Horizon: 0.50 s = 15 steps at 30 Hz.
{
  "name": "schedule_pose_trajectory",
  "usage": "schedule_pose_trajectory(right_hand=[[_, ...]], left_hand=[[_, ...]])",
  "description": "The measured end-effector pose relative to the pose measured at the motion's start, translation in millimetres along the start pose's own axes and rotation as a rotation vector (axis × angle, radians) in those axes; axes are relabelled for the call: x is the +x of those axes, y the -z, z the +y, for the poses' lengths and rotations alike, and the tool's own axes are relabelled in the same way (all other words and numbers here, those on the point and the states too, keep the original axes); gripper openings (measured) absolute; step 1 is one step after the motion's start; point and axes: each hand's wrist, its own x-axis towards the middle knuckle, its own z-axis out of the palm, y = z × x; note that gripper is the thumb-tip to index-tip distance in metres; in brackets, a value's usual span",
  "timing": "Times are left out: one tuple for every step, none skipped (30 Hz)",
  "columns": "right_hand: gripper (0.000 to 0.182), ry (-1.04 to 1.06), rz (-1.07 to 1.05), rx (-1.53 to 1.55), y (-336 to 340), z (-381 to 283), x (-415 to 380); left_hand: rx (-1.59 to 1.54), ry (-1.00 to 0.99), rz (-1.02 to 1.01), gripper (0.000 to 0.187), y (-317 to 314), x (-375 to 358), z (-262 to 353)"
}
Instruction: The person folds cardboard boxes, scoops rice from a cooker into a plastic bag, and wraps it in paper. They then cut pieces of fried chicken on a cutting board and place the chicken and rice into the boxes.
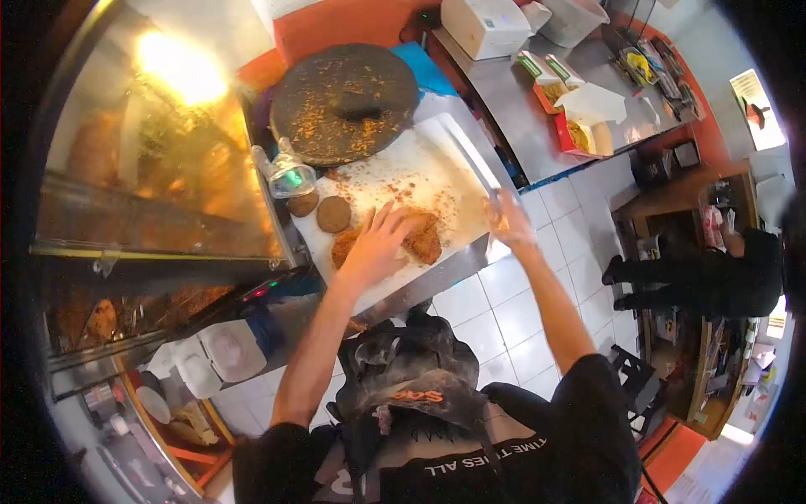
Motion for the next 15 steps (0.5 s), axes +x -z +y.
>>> schedule_pose_trajectory(right_hand=[[0.059, -0.041, 0.021, 0.189, 4.8, -10.3, -36.5], [0.058, -0.184, -0.004, 0.212, 4.8, -18.2, -65.2], [0.055, 0.194, 0.067, -0.215, -26.4, 18.3, -91.6], [0.050, -0.065, -0.148, -0.205, -6.2, -20.5, -122.4], [0.050, -0.354, -0.213, 0.371, -11.4, -25.6, -142.6], [0.042, 0.030, 0.025, -0.228, -49.6, -2.3, -165.5], [0.039, -0.269, -0.103, 0.339, -40.8, -25.5, -178.3], [0.040, -0.282, -0.123, 0.325, -29.9, -57.6, -182.3], [0.041, -0.298, -0.146, 0.310, -21.4, -87.0, -187.4], [0.041, -0.310, -0.151, 0.309, -11.2, -110.3, -188.2], [0.042, -0.336, -0.238, 0.368, -0.4, -129.8, -182.7], [0.043, -0.358, -0.325, 0.429, 2.4, -141.1, -177.6], [0.043, -0.359, -0.328, 0.427, -10.5, -139.3, -173.4], [0.038, -0.203, -0.259, 0.327, -33.8, -129.7, -166.5], [0.034, -0.049, -0.189, 0.228, -55.4, -121.7, -160.9]], left_hand=[[0.100, -0.057, -0.056, 0.076, -9.8, 15.1, -8.9], [0.197, -0.115, -0.110, 0.080, -17.6, 24.7, -13.0], [0.183, -0.122, -0.118, 0.080, -17.2, 31.0, -12.6], [0.163, -0.082, -0.146, 0.083, -13.7, 34.5, -12.3], [0.145, -0.042, -0.178, 0.087, -13.2, 34.9, -12.2], [0.122, 0.004, -0.119, 0.092, -17.4, 29.9, -10.8], [0.118, -0.002, -0.124, 0.092, -24.7, 25.3, -7.8], [0.110, 0.122, -0.001, 0.091, -34.5, 20.1, -3.1], [0.101, 0.248, 0.120, 0.091, -41.8, 14.4, 0.2], [0.093, 0.247, 0.109, 0.091, -42.3, 9.6, 3.6], [0.111, 0.300, 0.166, 0.086, -38.7, 6.3, 8.6], [0.131, 0.353, 0.226, 0.081, -32.8, 5.3, 12.4], [0.129, 0.357, 0.224, 0.081, -24.4, 4.7, 10.6], [-0.137, 0.342, 0.347, 0.073, -12.9, 4.2, 4.0], [-0.403, 0.323, 0.466, 0.065, -1.9, 5.0, -1.1]])
